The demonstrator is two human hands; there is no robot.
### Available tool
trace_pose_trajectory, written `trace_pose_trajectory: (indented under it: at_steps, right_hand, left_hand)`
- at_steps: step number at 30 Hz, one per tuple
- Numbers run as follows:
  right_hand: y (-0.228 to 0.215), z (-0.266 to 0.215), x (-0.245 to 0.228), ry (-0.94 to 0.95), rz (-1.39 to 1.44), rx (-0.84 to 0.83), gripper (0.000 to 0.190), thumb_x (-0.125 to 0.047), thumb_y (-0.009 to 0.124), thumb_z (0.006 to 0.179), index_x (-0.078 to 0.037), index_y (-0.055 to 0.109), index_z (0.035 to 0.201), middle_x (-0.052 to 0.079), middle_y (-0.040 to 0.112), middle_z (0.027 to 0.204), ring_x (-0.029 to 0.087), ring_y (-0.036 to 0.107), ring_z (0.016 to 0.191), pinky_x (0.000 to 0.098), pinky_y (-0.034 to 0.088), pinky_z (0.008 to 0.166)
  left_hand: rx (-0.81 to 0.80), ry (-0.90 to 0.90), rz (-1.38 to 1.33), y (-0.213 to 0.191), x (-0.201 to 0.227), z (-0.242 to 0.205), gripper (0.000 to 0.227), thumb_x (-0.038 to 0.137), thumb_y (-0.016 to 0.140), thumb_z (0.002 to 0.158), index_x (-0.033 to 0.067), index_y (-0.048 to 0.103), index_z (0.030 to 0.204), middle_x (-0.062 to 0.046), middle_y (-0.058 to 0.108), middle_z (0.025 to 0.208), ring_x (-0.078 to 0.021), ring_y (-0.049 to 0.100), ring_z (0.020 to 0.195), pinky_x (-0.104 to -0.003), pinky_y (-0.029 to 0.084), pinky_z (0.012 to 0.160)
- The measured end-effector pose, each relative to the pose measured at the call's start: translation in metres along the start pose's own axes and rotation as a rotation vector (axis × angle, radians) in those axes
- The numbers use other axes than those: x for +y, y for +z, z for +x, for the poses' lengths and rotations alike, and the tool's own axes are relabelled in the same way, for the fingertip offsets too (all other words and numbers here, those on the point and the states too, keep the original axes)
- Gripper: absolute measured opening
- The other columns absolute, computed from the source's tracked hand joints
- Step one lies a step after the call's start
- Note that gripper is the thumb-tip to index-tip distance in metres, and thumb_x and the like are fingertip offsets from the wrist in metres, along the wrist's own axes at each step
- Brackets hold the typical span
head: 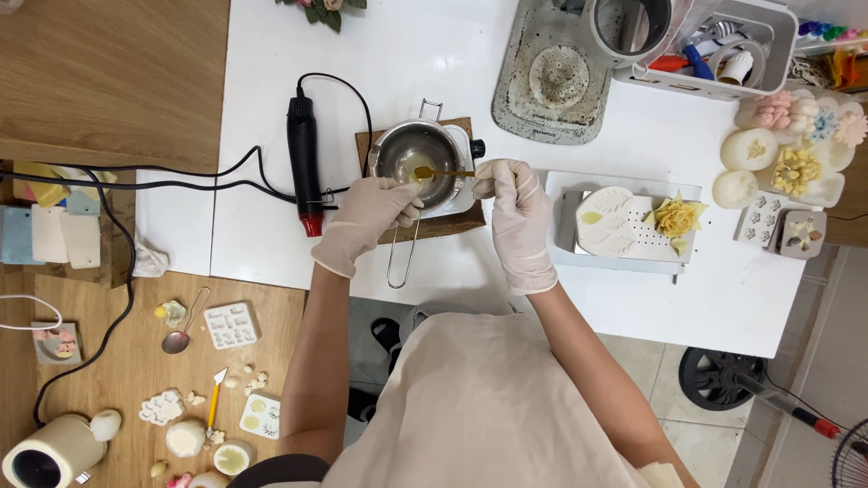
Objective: Assembling and dipping a yellow wax flower into molten wax to secure the petals.
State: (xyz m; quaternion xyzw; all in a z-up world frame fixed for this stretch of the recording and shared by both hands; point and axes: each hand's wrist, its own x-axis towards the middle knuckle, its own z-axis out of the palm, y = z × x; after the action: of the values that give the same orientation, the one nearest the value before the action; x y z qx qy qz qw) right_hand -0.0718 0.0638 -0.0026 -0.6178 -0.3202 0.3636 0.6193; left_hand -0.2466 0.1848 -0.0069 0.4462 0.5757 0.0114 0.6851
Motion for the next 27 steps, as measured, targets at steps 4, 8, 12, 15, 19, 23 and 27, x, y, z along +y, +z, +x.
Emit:
trace_pose_trajectory:
  at_steps: [4,8,12,15,19,23,27]
  right_hand:
    - [0.002,-0.001,0.0,-0.042,-0.03,-0.023,0.019,-0.013,0.051,0.113,0.001,0.062,0.107,0.005,0.069,0.096,0.01,0.064,0.083,0.0252,0.056,0.079]
    - [0.002,-0.001,-0.003,-0.065,-0.087,-0.002,0.019,-0.013,0.052,0.113,0.001,0.063,0.106,0.005,0.069,0.095,0.01,0.064,0.082,0.025,0.056,0.079]
    - [0.001,0.003,-0.001,0.077,-0.041,0.105,0.022,-0.017,0.053,0.111,0.0,0.066,0.108,0.003,0.07,0.09,0.008,0.064,0.08,0.0237,0.056,0.077]
    - [-0.003,0.009,0.014,0.229,-0.05,0.087,0.025,-0.021,0.053,0.111,-0.001,0.068,0.109,0.002,0.07,0.087,0.007,0.064,0.078,0.0224,0.055,0.074]
    - [-0.009,0.009,0.07,0.282,0.076,0.095,0.024,-0.023,0.056,0.108,-0.001,0.066,0.113,0.001,0.068,0.087,0.007,0.063,0.077,0.0232,0.055,0.072]
    - [-0.007,0.006,0.044,0.406,0.056,0.008,0.032,-0.025,0.056,0.105,-0.003,0.059,0.128,0.002,0.07,0.087,0.008,0.065,0.076,0.0235,0.056,0.072]
    - [-0.022,-0.016,-0.042,0.442,-0.265,-0.028,0.049,-0.025,0.062,0.1,-0.01,0.05,0.145,0.005,0.068,0.082,0.012,0.063,0.072,0.0262,0.055,0.07]
  left_hand:
    - [0.014,-0.007,-0.005,-0.001,-0.003,0.002,0.026,0.026,0.068,0.097,0.0013,0.073,0.091,-0.005,0.073,0.077,-0.0098,0.063,0.065,-0.025,0.055,0.065]
    - [-0.012,-0.015,0.004,-0.005,-0.002,-0.001,0.029,0.029,0.066,0.098,0.0027,0.073,0.089,-0.003,0.073,0.076,-0.0082,0.063,0.064,-0.023,0.055,0.064]
    - [-0.016,-0.04,-0.005,-0.008,-0.003,-0.001,0.031,0.029,0.066,0.098,0.002,0.074,0.086,-0.004,0.071,0.076,-0.0079,0.06,0.063,-0.021,0.051,0.06]
    - [-0.027,-0.032,0.069,-0.012,0.002,-0.008,0.032,0.03,0.064,0.1,0.0035,0.076,0.089,-0.003,0.072,0.077,-0.0067,0.06,0.065,-0.021,0.047,0.059]
    - [-0.11,-0.024,0.098,-0.019,0.001,-0.01,0.028,0.03,0.062,0.099,0.0064,0.075,0.092,-0.002,0.075,0.08,-0.0077,0.063,0.066,-0.021,0.049,0.06]
    - [-0.085,-0.016,0.193,-0.033,0.01,-0.018,0.034,0.033,0.063,0.099,0.0035,0.077,0.093,-0.002,0.074,0.081,-0.0081,0.061,0.069,-0.022,0.047,0.063]
    - [0.01,-0.107,0.227,-0.034,0.027,-0.029,0.037,0.037,0.069,0.097,0.0018,0.074,0.09,-0.004,0.07,0.078,-0.0096,0.058,0.067,-0.024,0.045,0.061]
